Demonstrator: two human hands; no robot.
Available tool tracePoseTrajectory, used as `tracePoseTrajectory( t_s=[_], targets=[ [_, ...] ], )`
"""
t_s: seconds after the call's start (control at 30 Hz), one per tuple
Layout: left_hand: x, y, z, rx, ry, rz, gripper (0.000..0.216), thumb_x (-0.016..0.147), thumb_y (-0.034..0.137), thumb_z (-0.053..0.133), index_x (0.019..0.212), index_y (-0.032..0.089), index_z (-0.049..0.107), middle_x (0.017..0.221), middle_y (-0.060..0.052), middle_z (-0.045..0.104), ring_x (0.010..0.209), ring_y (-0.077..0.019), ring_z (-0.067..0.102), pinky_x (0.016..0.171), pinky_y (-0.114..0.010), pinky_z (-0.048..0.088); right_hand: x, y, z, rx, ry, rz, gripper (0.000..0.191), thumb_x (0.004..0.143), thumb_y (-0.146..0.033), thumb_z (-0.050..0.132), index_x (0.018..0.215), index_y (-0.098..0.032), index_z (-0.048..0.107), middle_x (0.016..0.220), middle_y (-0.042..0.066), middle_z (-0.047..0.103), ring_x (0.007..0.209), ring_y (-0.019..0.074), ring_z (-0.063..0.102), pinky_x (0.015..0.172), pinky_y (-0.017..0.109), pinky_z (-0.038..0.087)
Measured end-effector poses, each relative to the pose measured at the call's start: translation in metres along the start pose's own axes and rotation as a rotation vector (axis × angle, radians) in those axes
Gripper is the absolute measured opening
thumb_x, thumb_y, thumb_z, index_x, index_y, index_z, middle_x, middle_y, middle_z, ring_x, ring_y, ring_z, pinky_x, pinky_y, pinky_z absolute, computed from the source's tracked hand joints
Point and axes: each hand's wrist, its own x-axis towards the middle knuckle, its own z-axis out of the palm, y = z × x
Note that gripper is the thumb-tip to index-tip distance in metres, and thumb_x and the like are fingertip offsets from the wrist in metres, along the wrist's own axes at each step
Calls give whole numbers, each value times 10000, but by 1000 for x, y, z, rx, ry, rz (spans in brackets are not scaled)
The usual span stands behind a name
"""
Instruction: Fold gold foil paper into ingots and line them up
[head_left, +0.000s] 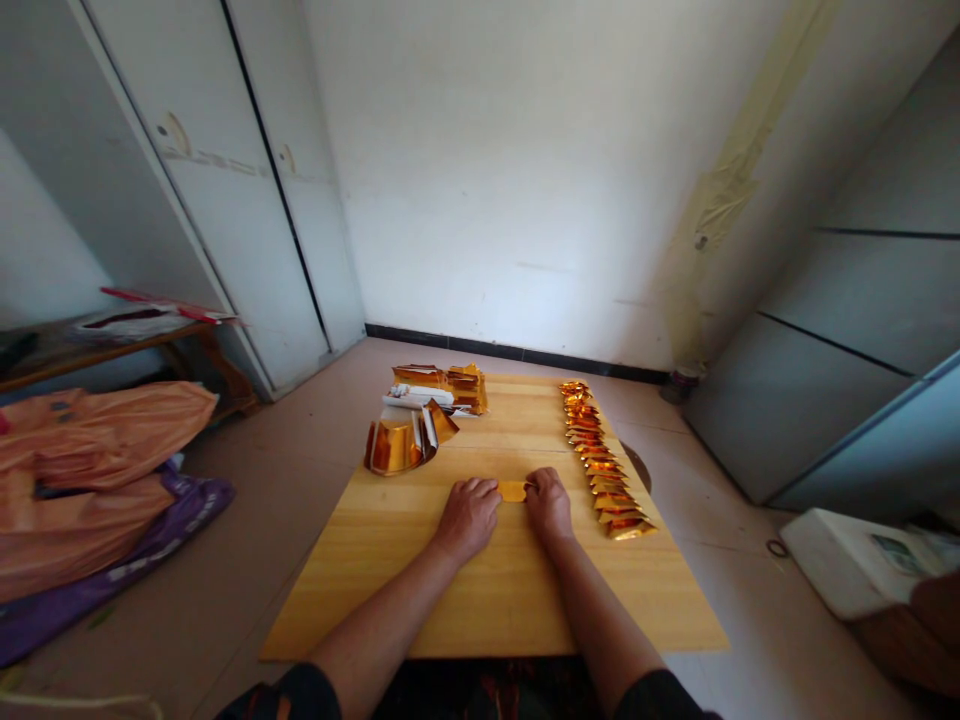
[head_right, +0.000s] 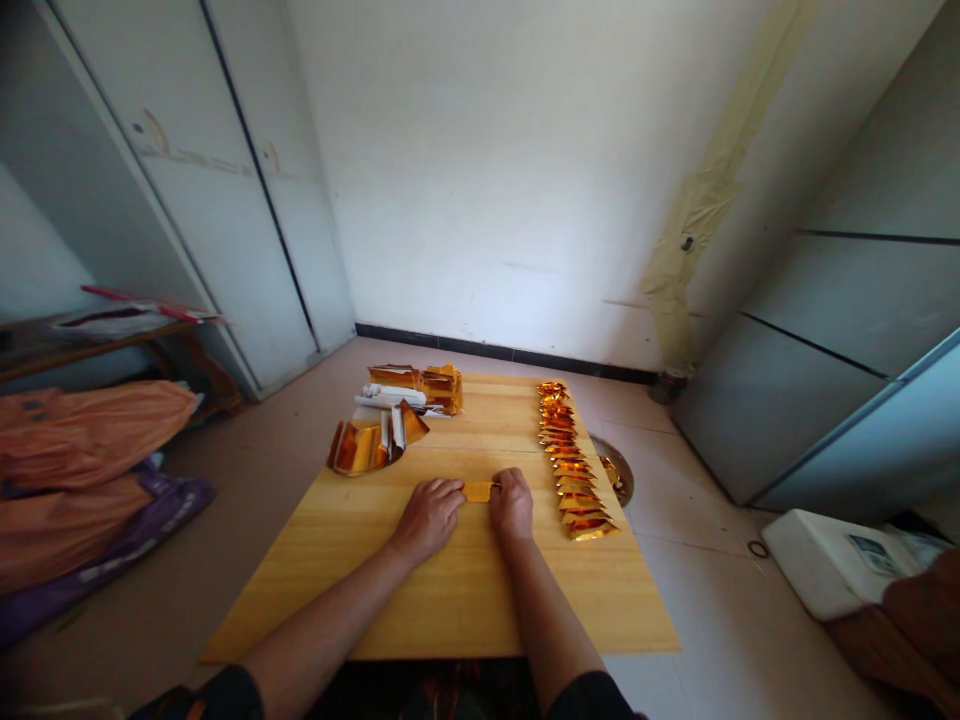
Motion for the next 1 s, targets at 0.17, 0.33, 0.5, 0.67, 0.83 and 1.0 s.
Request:
tracePoseTrajectory(
  t_s=[0.17,0.33,0.5,0.67,0.83,1.0],
  targets=[
    [-3,-1,-1,-28,-21,-3,234,784,84,527,935,230,629,1176,-22,625,1046,-200,541,874,-365,415,-7,-1,0,21,-9,-21,211,691,-72,416,742,-180,590,777,44,571,745,160,548,694,241,431],
    [-4,-1,-1,-38,-26,19,244,776,84,530,939,236,631,1176,-14,635,1043,-204,551,861,-375,417,-11,-4,-2,20,13,3,300,645,-41,403,830,-171,601,837,59,586,781,168,563,737,259,458],
    [-4,-1,0,-64,-25,43,246,757,75,530,920,226,636,1174,-25,638,1035,-202,567,864,-367,424,-16,-7,-6,14,-19,21,352,637,-29,388,881,-164,605,882,64,593,802,162,576,765,250,464],
    [-9,2,-4,-93,-29,59,250,754,77,521,903,230,651,1145,-19,655,1019,-196,578,858,-362,434,-24,-8,-10,10,-46,33,380,622,-36,384,898,-164,611,889,64,606,816,167,575,770,253,457],
    [-18,7,-6,-82,-5,40,260,775,83,514,926,241,655,1160,-17,648,1027,-193,571,866,-370,431,-27,-12,-15,36,-57,-3,299,652,-59,404,841,-174,606,846,54,595,794,165,565,744,251,445],
    [-18,9,-7,-66,-10,21,261,783,92,528,950,242,660,1165,-23,645,1040,-201,565,876,-383,429,-29,-26,-17,-105,-58,-27,77,684,-219,592,753,-189,605,828,41,594,797,174,534,754,272,407]
  ],
)
